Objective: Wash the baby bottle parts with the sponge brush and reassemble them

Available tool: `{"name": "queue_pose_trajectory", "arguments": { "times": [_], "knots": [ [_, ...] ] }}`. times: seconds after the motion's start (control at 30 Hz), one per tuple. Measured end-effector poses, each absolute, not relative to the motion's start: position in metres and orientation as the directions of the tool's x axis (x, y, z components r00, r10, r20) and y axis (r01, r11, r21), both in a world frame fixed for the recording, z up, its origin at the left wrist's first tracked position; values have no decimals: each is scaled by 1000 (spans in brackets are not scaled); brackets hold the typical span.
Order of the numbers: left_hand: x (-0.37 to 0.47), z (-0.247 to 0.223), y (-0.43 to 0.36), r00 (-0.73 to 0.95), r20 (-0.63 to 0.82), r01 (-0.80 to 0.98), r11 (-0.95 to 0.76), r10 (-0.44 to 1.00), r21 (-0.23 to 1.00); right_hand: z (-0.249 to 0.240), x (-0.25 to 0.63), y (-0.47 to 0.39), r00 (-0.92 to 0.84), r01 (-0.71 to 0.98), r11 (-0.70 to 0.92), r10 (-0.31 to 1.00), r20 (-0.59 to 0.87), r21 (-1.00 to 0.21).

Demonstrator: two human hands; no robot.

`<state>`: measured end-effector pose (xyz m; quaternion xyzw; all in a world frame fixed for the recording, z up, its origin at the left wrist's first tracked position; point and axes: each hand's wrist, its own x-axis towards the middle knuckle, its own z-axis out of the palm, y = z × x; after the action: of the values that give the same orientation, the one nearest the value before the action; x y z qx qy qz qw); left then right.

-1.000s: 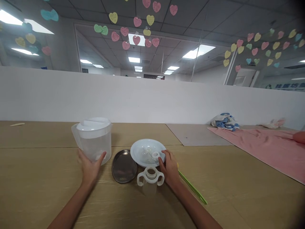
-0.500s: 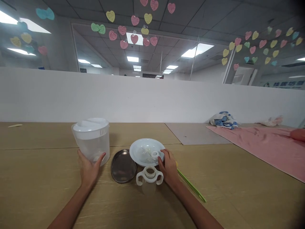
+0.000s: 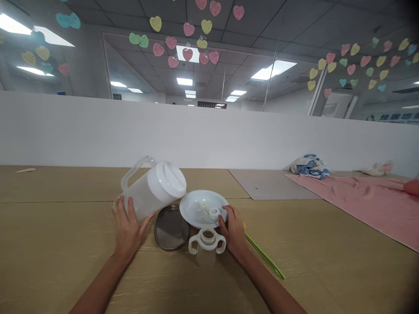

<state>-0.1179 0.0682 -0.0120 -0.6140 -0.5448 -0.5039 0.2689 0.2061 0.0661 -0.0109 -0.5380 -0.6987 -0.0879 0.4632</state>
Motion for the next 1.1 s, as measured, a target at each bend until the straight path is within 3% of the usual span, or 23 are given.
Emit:
{"name": "queue_pose_trajectory", "arguments": {
  "times": [0.1, 0.27, 1.1],
  "knots": [
    [-115, -12, 69, -7, 924, 976, -201, 382, 90, -11, 206, 66, 4, 836, 405, 672, 741, -371],
    [-115, -11, 70, 49, 932, 981, -191, 360, 23, -10, 206, 65, 9, 833, 408, 667, 745, -375],
    [-118, -14, 73, 86, 933, 975, -223, 349, -7, -8, 205, 63, 10, 824, 425, 649, 761, -373]
  ]
}}
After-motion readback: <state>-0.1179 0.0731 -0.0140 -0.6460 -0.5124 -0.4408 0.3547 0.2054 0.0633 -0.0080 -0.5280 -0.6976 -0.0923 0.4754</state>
